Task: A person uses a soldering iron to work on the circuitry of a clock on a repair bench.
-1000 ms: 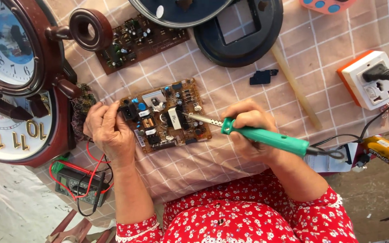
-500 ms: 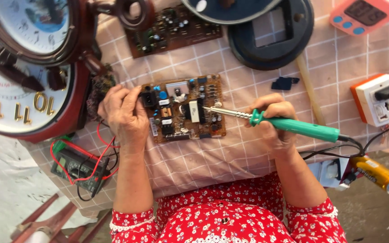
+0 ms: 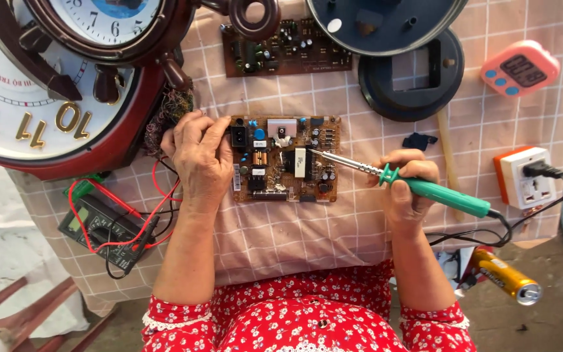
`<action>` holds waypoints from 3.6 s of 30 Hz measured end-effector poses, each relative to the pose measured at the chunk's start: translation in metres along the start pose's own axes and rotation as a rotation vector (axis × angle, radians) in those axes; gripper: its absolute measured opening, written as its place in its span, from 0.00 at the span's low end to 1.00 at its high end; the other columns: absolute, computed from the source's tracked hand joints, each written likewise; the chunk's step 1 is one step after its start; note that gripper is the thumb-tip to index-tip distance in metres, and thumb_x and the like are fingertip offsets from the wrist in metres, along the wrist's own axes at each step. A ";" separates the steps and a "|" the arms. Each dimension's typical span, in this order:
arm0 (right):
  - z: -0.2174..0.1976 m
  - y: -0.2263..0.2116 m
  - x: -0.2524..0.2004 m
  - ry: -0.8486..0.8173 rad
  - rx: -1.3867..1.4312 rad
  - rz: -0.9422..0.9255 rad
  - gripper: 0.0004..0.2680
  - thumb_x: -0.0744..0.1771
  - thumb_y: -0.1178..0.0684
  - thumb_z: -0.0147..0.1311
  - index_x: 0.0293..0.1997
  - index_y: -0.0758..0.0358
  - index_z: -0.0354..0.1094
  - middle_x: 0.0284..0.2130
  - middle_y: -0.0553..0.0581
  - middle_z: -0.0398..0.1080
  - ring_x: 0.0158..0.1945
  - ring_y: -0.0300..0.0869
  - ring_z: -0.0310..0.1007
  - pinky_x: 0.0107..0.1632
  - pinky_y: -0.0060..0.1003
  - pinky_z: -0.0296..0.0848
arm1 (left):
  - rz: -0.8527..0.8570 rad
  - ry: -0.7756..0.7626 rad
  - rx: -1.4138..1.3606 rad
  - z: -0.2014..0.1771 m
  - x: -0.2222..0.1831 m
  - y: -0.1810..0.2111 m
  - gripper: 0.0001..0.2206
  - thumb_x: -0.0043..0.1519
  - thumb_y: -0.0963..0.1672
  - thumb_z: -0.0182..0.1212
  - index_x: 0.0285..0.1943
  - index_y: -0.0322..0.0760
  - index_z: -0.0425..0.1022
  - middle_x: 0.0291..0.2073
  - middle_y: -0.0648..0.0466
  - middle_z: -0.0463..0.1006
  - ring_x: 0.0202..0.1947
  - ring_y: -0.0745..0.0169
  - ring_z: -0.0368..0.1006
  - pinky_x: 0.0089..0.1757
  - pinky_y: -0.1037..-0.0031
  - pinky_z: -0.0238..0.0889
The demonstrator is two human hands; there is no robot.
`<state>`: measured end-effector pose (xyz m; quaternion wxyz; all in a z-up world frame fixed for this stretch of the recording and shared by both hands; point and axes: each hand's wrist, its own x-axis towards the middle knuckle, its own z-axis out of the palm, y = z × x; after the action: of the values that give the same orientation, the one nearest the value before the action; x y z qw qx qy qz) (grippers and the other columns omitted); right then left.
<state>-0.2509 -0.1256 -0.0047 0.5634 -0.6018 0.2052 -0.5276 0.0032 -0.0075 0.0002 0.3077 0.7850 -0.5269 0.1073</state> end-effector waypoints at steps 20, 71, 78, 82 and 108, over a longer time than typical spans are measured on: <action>-0.008 0.009 -0.004 -0.005 0.060 0.155 0.09 0.64 0.49 0.43 0.34 0.59 0.45 0.34 0.68 0.56 0.27 0.48 0.66 0.25 0.32 0.69 | 0.006 0.034 -0.014 0.001 -0.003 -0.005 0.07 0.51 0.41 0.55 0.38 0.43 0.74 0.31 0.57 0.65 0.45 0.58 0.65 0.46 0.65 0.47; 0.038 0.012 0.033 0.023 0.060 0.133 0.08 0.65 0.52 0.42 0.36 0.62 0.47 0.37 0.66 0.58 0.30 0.45 0.67 0.29 0.31 0.72 | 0.011 0.009 -0.026 -0.004 -0.003 -0.009 0.08 0.51 0.42 0.54 0.39 0.44 0.73 0.33 0.56 0.66 0.46 0.59 0.64 0.47 0.64 0.47; 0.032 0.012 0.037 0.023 0.122 0.084 0.08 0.63 0.53 0.44 0.33 0.65 0.48 0.32 0.69 0.56 0.24 0.48 0.66 0.25 0.32 0.70 | 0.051 -0.069 0.036 0.001 -0.003 -0.008 0.09 0.53 0.41 0.52 0.39 0.47 0.75 0.32 0.57 0.67 0.45 0.60 0.65 0.47 0.65 0.46; 0.029 0.008 0.039 0.036 0.116 0.048 0.07 0.63 0.55 0.45 0.31 0.68 0.50 0.31 0.71 0.57 0.21 0.48 0.66 0.23 0.33 0.70 | 0.058 -0.125 0.011 0.001 0.000 -0.005 0.10 0.52 0.41 0.54 0.41 0.43 0.75 0.33 0.54 0.67 0.45 0.55 0.65 0.48 0.65 0.47; 0.014 0.014 0.037 -0.031 0.202 0.099 0.07 0.64 0.57 0.44 0.32 0.68 0.49 0.32 0.70 0.57 0.21 0.44 0.67 0.24 0.31 0.71 | -0.002 -0.074 -0.055 0.001 0.007 0.010 0.07 0.56 0.40 0.53 0.39 0.39 0.76 0.31 0.53 0.67 0.43 0.50 0.65 0.48 0.65 0.55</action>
<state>-0.2209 -0.1545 0.0003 0.6496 -0.5392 0.1717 -0.5077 -0.0030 -0.0163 0.0064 0.3096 0.7801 -0.5400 0.0632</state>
